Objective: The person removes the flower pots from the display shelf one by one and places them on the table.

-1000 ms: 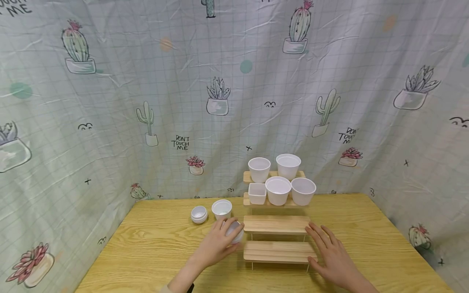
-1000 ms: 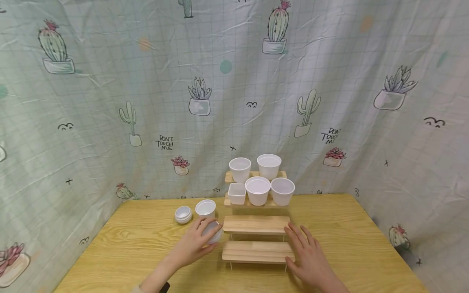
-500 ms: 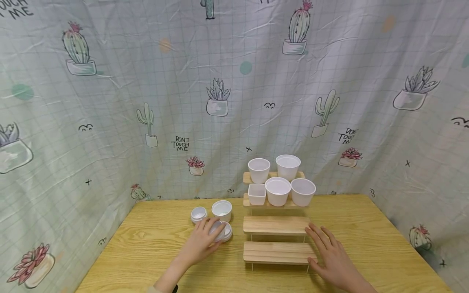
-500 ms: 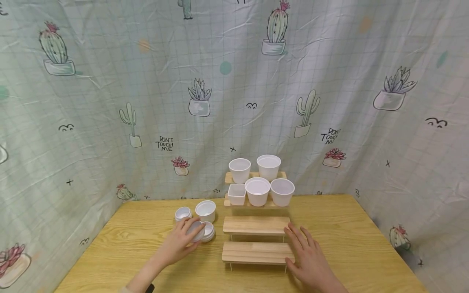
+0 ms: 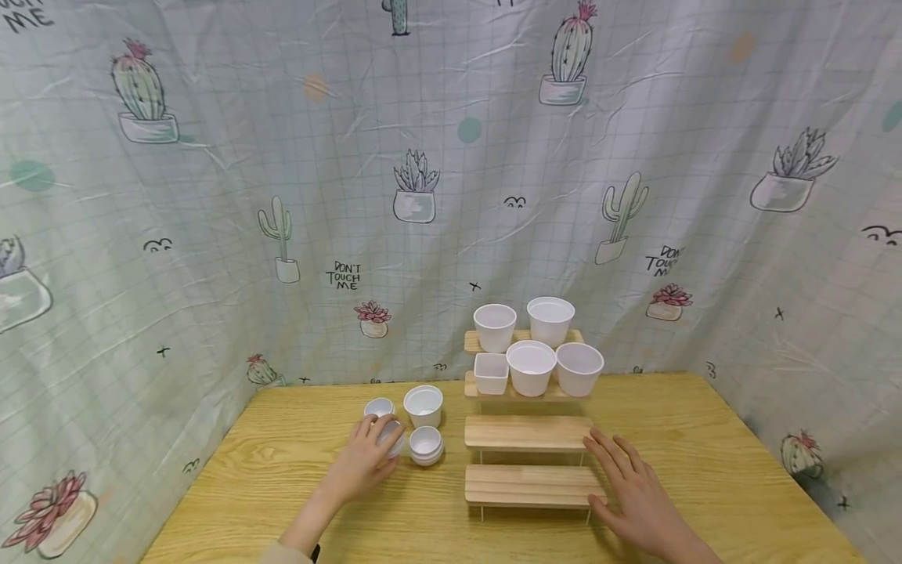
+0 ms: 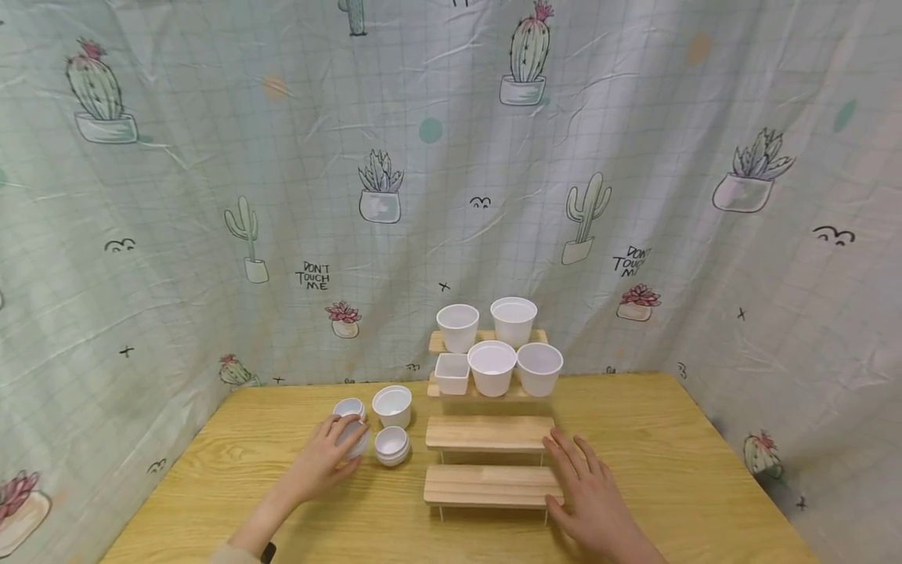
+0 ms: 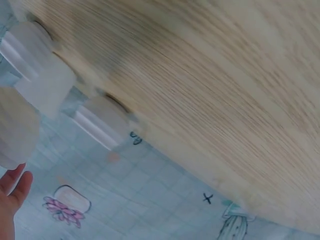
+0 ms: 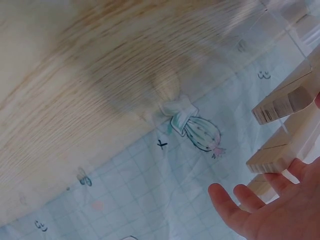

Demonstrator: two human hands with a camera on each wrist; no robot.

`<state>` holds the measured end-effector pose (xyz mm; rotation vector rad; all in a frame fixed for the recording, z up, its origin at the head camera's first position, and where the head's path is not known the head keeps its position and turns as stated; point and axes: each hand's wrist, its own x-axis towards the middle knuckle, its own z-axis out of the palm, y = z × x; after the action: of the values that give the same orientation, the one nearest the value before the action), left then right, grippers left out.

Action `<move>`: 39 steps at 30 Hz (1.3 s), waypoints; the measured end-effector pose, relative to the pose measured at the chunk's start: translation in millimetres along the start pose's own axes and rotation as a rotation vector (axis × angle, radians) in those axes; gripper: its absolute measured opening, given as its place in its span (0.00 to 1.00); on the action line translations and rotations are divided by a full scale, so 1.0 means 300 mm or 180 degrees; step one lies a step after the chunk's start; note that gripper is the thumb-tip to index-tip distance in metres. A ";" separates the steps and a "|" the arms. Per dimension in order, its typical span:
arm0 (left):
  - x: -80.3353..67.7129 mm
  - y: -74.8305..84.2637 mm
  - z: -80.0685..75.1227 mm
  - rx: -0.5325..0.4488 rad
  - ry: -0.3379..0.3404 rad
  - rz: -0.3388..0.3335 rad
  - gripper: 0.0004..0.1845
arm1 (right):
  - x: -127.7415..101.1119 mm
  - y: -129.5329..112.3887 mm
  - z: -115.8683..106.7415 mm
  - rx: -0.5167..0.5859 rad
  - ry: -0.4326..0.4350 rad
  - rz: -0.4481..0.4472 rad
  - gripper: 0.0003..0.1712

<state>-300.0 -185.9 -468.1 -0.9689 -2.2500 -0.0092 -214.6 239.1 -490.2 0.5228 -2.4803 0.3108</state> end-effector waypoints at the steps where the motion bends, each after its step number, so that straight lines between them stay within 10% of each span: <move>1: -0.003 -0.008 0.003 0.0007 -0.0024 -0.0041 0.28 | 0.001 -0.001 -0.001 0.0002 -0.0002 0.0001 0.45; 39: -0.107 -0.304 0.114 0.0073 -0.0653 -0.1132 0.26 | -0.001 -0.004 0.003 0.0010 0.0047 -0.0045 0.45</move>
<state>-362.8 -263.4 -490.7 -0.5673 -2.5794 -0.0424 -214.4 237.9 -491.0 0.5373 -2.4612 0.3118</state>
